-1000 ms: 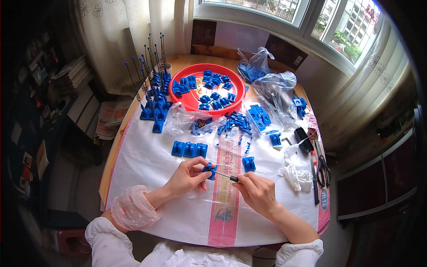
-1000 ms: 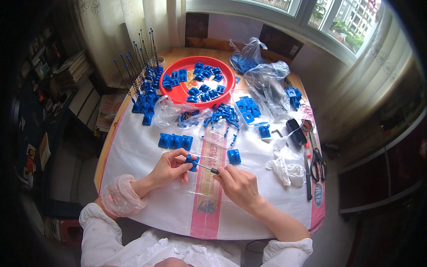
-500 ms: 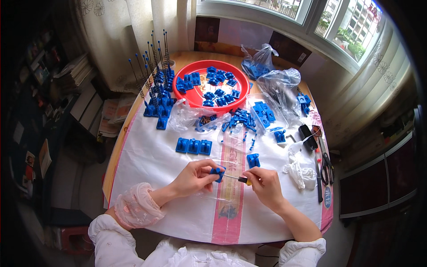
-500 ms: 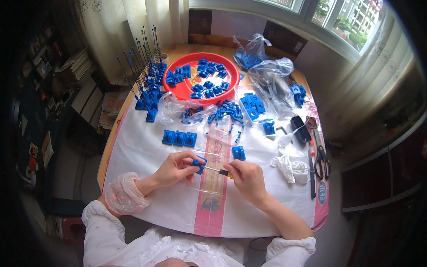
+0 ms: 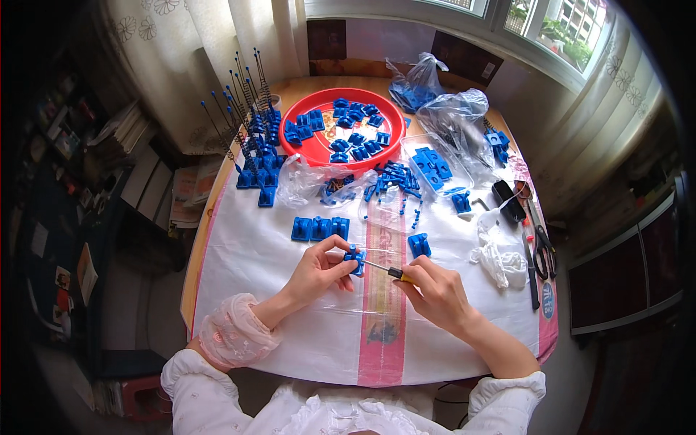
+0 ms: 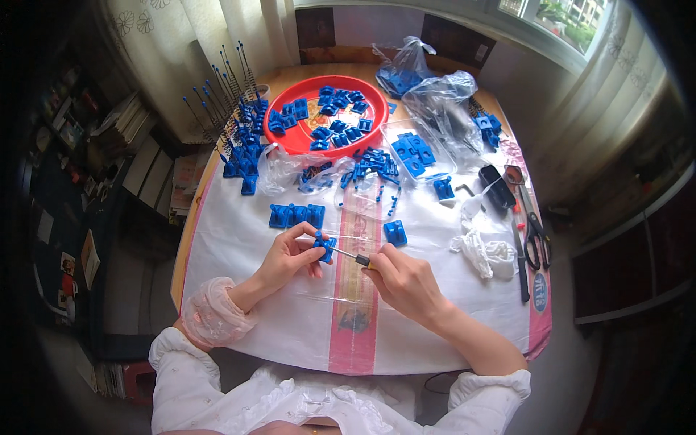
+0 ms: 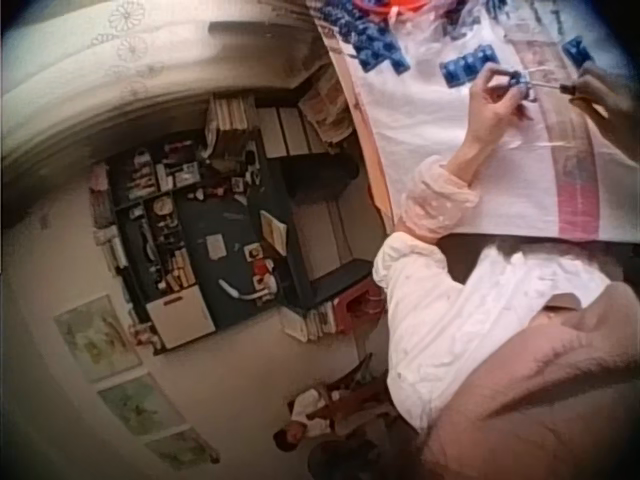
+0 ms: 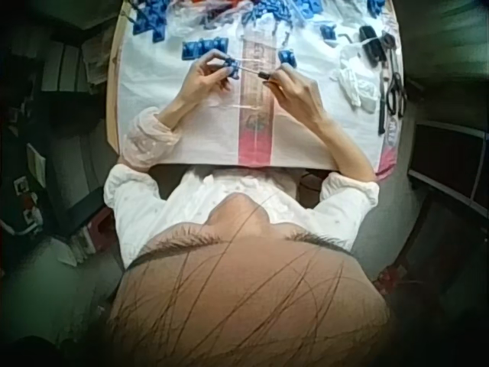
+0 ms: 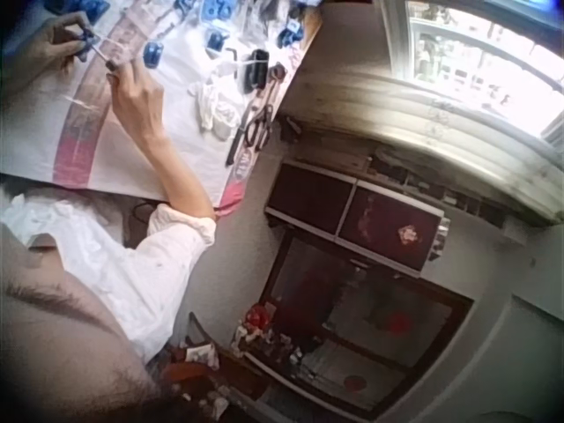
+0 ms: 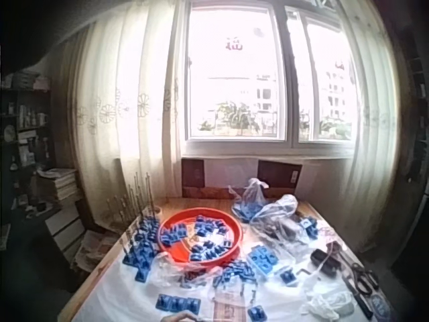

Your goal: Assembling blue plastic lighting components using a screwdriver.

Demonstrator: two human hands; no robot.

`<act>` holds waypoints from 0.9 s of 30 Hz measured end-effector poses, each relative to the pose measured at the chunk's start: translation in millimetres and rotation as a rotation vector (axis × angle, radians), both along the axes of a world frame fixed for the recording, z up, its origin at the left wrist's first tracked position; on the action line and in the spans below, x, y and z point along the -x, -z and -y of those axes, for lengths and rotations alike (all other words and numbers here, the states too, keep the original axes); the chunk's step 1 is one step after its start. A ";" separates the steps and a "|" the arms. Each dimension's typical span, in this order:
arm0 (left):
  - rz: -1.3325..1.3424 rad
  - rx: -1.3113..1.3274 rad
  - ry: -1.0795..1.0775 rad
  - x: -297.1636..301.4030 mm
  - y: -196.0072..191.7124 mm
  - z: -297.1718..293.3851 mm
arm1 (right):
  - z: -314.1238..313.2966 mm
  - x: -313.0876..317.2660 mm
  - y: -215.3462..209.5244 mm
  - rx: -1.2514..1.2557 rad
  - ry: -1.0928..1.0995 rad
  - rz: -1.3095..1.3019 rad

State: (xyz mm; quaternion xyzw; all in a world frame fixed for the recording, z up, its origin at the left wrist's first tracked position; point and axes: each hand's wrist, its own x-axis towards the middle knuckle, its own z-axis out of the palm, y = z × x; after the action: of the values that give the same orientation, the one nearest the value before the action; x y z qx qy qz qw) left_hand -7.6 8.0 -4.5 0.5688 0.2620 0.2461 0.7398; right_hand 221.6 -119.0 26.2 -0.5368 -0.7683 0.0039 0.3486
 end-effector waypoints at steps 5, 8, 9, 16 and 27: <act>0.023 -0.034 0.009 -1.5 -1.6 2.0 | 3.4 0.3 -5.3 0.016 0.070 0.047; 0.027 -0.056 0.005 -2.7 -4.4 2.5 | 2.9 -1.3 3.4 0.098 0.061 -0.122; 0.034 -0.057 -0.001 -3.2 -4.6 3.5 | 2.4 -0.7 3.0 0.188 0.067 -0.220; 0.008 -0.167 0.030 -2.4 -2.0 4.6 | 0.0 -7.5 -0.4 0.797 -0.008 -0.790; 0.058 -0.055 0.078 -1.1 -7.4 2.2 | -3.3 -12.8 -9.9 0.864 -0.083 -0.920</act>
State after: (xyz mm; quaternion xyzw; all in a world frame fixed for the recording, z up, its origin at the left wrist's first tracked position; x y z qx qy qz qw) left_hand -6.6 5.8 2.9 0.5914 0.2109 0.2407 0.7401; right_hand 234.4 -115.7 36.1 -0.5421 -0.4892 0.5576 0.3949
